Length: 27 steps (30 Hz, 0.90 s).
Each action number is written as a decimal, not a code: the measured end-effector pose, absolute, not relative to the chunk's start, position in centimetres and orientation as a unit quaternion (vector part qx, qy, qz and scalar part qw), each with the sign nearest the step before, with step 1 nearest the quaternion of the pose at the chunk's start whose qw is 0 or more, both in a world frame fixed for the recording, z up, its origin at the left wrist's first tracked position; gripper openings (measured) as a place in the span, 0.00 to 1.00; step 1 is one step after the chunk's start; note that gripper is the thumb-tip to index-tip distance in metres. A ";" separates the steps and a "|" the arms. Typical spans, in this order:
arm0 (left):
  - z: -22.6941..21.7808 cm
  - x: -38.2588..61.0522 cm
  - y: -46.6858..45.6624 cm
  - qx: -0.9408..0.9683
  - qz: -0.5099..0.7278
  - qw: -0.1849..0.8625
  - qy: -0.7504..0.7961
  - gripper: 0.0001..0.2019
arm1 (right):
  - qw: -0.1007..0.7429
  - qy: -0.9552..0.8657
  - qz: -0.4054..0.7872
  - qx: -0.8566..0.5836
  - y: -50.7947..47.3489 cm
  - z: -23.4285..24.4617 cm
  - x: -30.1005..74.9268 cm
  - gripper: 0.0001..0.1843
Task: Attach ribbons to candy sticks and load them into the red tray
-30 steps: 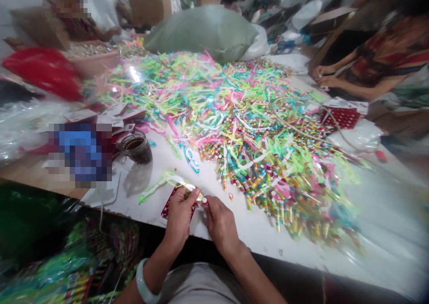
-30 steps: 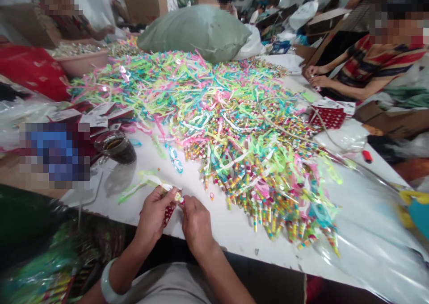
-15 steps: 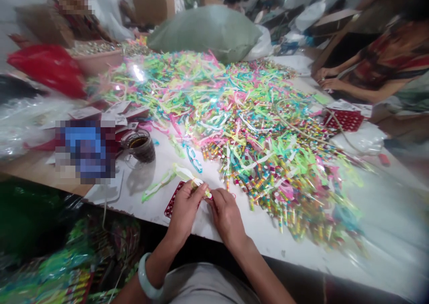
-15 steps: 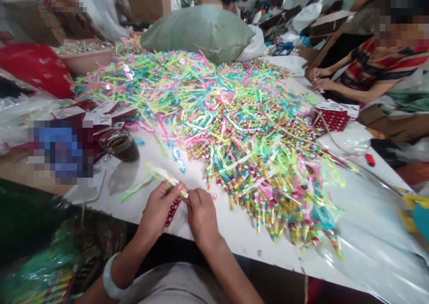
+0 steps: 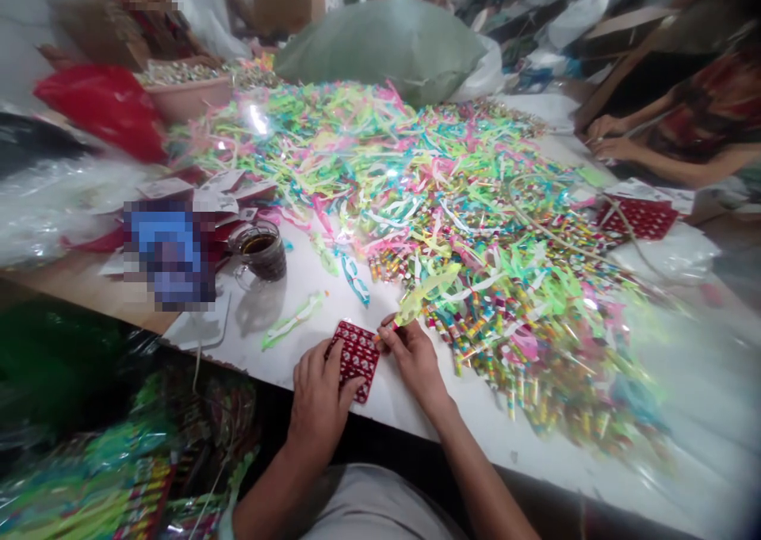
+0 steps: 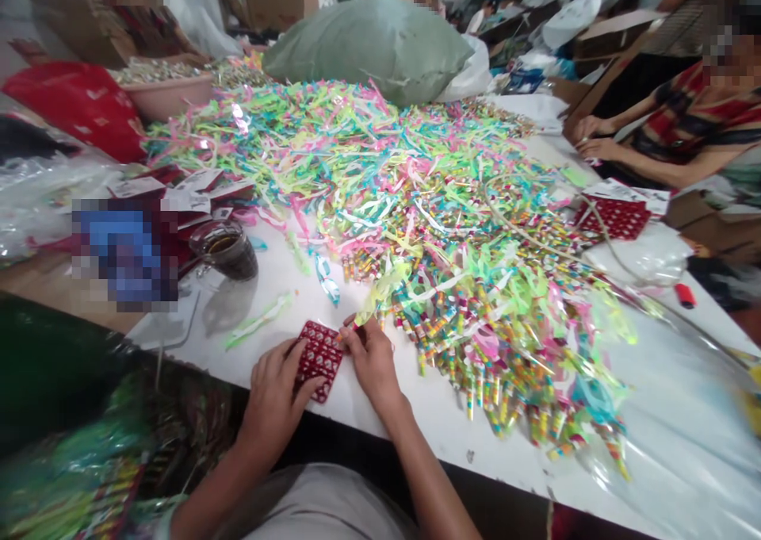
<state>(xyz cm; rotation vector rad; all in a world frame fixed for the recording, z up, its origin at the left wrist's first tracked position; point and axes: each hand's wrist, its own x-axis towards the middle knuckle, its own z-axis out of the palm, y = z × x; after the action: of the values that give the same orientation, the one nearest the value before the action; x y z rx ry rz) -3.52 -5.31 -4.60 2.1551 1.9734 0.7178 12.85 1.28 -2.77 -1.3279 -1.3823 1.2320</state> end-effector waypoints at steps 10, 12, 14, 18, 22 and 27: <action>-5.2 -0.8 -4.1 0.696 0.306 0.095 0.643 0.25 | 0.384 -0.645 0.356 -0.557 4.2 -3.0 9.7 0.07; -5.3 -0.8 -4.1 0.692 0.316 0.098 0.642 0.25 | 0.363 -0.679 0.303 -0.562 4.2 -3.5 9.3 0.06; -5.3 -0.8 -4.1 0.688 0.325 0.105 0.641 0.24 | 0.332 -0.724 0.245 -0.553 4.0 -3.9 8.9 0.07; -5.3 -0.8 -4.0 0.680 0.334 0.115 0.642 0.24 | 0.300 -0.777 0.205 -0.515 3.7 -3.7 8.8 0.07; -5.1 -0.1 -3.6 0.660 0.312 0.115 0.674 0.24 | 0.305 -0.750 0.126 -0.573 3.1 -2.4 11.4 0.10; -4.5 0.7 -3.2 0.652 0.306 0.106 0.686 0.27 | 0.183 -0.678 -0.031 -0.711 3.5 -2.0 15.4 0.12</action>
<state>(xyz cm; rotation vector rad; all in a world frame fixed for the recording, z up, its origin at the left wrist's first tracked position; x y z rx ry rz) 0.73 -3.16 -4.53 1.9198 2.0189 0.9018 15.38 3.54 -2.03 -2.0046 -1.9137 -0.0885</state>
